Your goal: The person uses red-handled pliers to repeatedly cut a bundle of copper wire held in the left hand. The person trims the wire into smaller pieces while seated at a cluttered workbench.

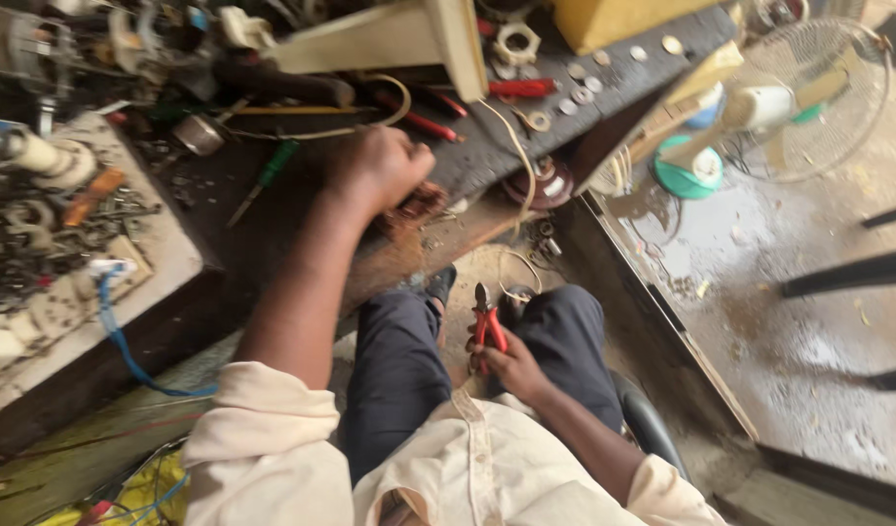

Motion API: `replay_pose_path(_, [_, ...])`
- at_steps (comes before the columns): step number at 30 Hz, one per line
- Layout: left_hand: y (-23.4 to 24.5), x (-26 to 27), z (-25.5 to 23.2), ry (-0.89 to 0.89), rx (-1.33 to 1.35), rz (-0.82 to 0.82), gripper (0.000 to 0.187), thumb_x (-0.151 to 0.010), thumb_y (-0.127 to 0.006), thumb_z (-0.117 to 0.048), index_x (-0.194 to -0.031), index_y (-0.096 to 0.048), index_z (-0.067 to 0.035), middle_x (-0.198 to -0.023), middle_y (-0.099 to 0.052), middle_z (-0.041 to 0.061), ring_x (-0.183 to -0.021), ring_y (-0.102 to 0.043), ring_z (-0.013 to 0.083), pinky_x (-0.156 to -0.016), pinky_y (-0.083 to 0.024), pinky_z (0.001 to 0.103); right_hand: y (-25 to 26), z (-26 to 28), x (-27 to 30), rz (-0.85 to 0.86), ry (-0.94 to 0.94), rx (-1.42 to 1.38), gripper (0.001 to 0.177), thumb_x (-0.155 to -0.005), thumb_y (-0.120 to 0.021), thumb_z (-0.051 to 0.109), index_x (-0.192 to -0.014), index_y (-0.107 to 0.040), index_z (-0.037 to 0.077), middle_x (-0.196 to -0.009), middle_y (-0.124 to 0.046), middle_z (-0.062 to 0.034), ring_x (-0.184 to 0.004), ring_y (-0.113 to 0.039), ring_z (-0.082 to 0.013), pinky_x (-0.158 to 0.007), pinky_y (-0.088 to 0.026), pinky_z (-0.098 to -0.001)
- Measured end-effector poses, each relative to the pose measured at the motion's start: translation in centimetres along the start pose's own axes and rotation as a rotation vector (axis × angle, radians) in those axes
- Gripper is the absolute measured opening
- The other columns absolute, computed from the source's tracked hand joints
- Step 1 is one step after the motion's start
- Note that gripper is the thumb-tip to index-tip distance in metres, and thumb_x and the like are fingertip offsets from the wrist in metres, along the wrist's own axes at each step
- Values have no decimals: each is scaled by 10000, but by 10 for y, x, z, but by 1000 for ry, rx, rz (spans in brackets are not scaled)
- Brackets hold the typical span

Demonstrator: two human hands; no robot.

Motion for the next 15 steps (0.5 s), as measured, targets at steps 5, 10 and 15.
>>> replay_pose_path(5, [-4, 2, 9, 45, -73, 40, 441, -919, -598, -512, -821, -791, -129, -868, -731, 206, -824, -701, 438, -762, -568, 544, 18, -43, 0, -14, 27, -172, 400, -983, -592, 28, -1373, -502, 31, -989, -630, -53, -818, -635, -166, -716, -523, -322])
replay_pose_path(10, [-5, 4, 9, 2, -160, -7, 466, -939, -598, -528, -847, -791, -115, -898, -728, 222, -860, -697, 446, -761, -561, 555, 26, -36, 5, -129, 13, -162, 415, -956, -622, 50, -1358, -519, 35, -1002, -648, -41, -825, -652, -149, -733, -550, -335])
replay_pose_path(15, [-4, 5, 6, 46, -163, 23, 491, -932, -587, -537, -830, -784, -99, -898, -734, 221, -876, -699, 442, -799, -557, 554, 40, -36, 15, -165, 22, -107, 391, -957, -661, 83, -1328, -546, 48, -1011, -654, -36, -832, -656, -140, -745, -556, -326])
Point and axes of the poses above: each hand's wrist, its own x-axis away from the middle knuckle, its own y-axis out of the back of the hand, z = x × y, the point moved 3 cm from there along -x, towards the middle knuckle
